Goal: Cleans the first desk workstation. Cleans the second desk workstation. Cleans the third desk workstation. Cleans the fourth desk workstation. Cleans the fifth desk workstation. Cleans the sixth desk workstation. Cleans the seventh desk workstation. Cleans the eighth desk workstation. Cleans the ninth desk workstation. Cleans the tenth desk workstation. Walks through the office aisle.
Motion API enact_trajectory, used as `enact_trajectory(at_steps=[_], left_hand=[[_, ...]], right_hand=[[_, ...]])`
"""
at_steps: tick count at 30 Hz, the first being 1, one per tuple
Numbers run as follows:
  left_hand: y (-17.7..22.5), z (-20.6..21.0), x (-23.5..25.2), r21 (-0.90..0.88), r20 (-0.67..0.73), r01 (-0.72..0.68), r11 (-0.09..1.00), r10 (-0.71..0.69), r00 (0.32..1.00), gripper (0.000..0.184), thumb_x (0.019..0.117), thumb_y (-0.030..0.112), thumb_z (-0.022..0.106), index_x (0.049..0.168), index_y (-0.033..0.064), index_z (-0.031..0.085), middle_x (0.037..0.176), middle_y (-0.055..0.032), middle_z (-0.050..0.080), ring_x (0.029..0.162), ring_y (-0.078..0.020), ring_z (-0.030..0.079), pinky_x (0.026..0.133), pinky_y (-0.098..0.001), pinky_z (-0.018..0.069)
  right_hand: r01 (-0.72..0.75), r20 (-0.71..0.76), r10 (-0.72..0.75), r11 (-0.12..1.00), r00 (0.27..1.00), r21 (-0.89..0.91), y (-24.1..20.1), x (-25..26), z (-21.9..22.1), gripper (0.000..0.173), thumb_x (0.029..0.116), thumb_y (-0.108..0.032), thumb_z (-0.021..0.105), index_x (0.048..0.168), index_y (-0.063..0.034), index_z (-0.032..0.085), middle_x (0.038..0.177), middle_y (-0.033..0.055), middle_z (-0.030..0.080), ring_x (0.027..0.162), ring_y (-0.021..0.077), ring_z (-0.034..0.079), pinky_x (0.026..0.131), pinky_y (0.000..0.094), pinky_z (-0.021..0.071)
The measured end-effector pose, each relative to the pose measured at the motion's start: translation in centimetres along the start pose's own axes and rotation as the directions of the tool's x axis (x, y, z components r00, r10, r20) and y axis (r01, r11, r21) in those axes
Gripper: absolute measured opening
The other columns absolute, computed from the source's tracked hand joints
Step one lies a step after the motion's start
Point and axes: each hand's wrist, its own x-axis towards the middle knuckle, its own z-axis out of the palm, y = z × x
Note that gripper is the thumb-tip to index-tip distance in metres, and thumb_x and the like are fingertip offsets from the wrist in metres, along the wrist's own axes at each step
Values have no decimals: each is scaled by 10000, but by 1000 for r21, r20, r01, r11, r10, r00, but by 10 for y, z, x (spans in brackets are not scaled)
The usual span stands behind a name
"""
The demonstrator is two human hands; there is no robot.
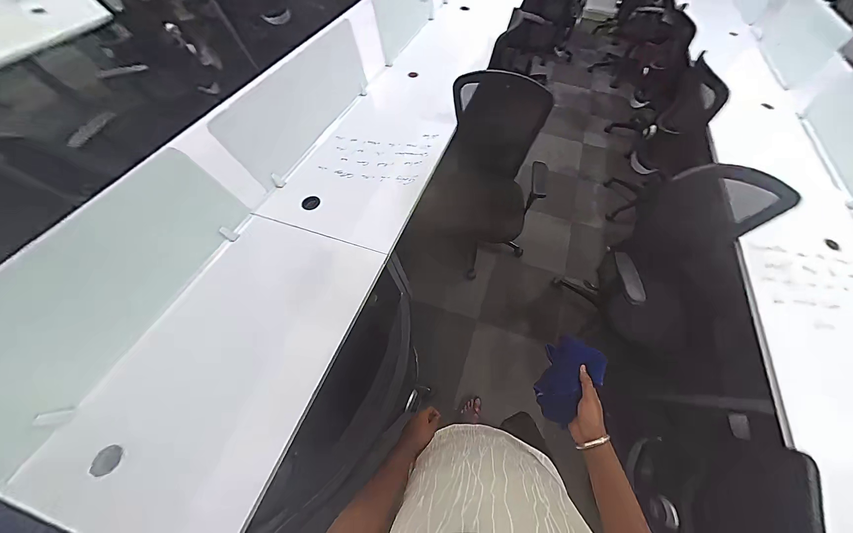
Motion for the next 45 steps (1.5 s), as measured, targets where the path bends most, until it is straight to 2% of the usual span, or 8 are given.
enact_trajectory(at_steps=[7,12,19,24,32,35,40,45], left_hand=[[38,-14,26,-128,-94,197,972,-210,973,447,1063,359,515,1347,25,599,1285,-225,653,1215,-366,625,1056,-569,473],[70,2,62,-259,-185,294,920,-346,920,463,1040,403,556,1313,38,635,1249,-217,672,1186,-357,640,1054,-558,484],[181,-29,96,-512,-261,283,811,-461,848,366,1066,294,529,1289,27,643,1233,-219,673,1180,-352,636,1046,-556,474],[204,-52,139,-650,-285,235,722,-518,806,353,1070,274,531,1265,0,638,1204,-224,676,1142,-340,649,1025,-537,489],[176,-88,216,-792,-164,260,552,-604,780,334,1080,231,517,1252,-40,611,1085,-241,667,946,-329,660,887,-505,533],[185,-130,231,-771,-159,270,577,-585,796,373,1081,284,505,1262,-16,634,1167,-253,672,1084,-371,655,974,-555,503],[222,-216,244,-826,-238,124,550,-539,808,374,1095,250,474,1308,-34,593,1198,-251,656,1061,-340,661,966,-513,515],[237,-249,253,-902,-320,-48,429,-590,741,303,1087,153,477,1287,-41,598,1184,-227,668,1033,-291,689,931,-446,557]], right_hand=[[-74,232,102,989,967,-124,-33,143,71,470,1116,-344,361,1461,-41,463,1297,127,652,1160,153,651,994,366,551],[-72,380,139,980,915,-186,-67,253,123,462,1111,-325,384,1464,-33,449,1282,130,653,1145,156,654,984,363,555],[-74,474,210,954,855,-290,-121,367,205,465,1110,-308,404,1461,-5,440,1281,148,647,1134,157,655,984,349,551],[-77,567,243,951,787,-301,-124,411,284,439,1110,-293,407,1440,-5,444,1229,146,658,1086,159,671,946,350,571],[4,606,269,912,748,-411,-110,453,400,417,1080,-230,512,1416,12,462,1207,150,673,1066,153,684,943,332,578],[121,641,209,894,738,-430,-112,467,440,417,1075,-203,520,1415,31,458,1220,150,668,1078,123,679,960,295,568],[306,647,97,822,757,-481,-108,491,503,545,1055,-154,553,1509,68,349,1429,233,540,1276,161,582,1092,280,472],[488,756,57,732,652,-476,-95,522,552,581,1024,-147,595,1493,103,362,1492,285,463,1381,252,496,1162,321,407]])
